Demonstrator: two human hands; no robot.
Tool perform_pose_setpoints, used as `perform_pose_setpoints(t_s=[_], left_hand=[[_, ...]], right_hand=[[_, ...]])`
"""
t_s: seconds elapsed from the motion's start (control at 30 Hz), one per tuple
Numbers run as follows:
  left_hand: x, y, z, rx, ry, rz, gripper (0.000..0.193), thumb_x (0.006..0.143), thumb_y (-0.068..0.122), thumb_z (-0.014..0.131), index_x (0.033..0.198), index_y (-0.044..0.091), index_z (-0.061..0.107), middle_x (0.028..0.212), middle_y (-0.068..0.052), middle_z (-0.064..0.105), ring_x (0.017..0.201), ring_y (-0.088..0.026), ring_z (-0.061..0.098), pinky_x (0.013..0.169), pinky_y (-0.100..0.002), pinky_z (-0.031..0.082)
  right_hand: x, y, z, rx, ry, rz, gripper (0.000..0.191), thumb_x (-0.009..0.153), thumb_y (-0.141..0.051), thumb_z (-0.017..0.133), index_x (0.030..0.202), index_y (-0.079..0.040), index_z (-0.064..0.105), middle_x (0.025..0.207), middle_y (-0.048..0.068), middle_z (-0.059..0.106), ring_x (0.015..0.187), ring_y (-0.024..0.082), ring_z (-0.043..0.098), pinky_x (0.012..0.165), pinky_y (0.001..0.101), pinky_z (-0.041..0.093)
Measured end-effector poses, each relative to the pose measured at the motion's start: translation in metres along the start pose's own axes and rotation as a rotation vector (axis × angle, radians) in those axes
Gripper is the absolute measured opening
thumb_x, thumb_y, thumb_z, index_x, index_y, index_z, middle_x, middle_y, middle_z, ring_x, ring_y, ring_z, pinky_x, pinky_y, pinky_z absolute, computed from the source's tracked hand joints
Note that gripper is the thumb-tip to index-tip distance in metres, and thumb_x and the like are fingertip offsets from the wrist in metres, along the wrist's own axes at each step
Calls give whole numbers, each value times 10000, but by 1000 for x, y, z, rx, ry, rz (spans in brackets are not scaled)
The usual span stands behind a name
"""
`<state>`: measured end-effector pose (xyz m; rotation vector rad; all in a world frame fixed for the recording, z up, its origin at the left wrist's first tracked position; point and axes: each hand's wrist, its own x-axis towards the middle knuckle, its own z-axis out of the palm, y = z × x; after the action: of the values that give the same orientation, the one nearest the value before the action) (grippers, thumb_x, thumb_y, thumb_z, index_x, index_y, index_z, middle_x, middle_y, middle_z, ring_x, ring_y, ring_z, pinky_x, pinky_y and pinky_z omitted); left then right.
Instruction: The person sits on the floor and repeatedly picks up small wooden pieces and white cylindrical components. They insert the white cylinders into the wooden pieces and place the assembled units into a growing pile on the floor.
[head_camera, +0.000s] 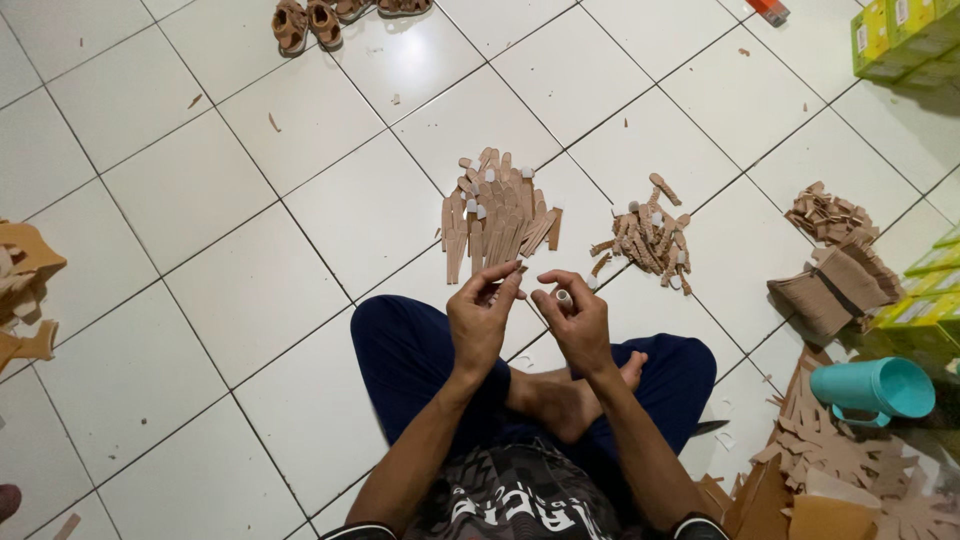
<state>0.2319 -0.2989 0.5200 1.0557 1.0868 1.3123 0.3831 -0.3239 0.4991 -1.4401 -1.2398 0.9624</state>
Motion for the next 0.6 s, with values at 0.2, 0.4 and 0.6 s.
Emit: perform_pose_setpoints(t_s=[0.2,0.4,0.6], left_hand=[[14,-4,-8,-8,62,-23,292,948,143,727,1157,-61,726,995,-127,777,816,-115,733,713,-219,572],[19,-8,-9,-11,62,-39,285,950,132,724,1166,-54,721,981,-117,760,816,-109,710,714,-224,553],[-7,-1,5,62,-70,8,238,950,107,726,1150,-19,754,1012,-97,790,830,-94,693,730,-221,555]], right_hand=[[-8,33,-12,20,-180,103,216,980,-197,690,972,-2,782,598,-47,548,511,16,345,453,218,237],[-20,44,-24,701,-296,65,321,1073,-249,637,1018,51,739,684,-34,551,559,28,360,496,217,296],[2,1,-20,329,-88,-94,387,1019,-216,613,1376,-67,597,1162,22,752,641,23,470,526,201,396]])
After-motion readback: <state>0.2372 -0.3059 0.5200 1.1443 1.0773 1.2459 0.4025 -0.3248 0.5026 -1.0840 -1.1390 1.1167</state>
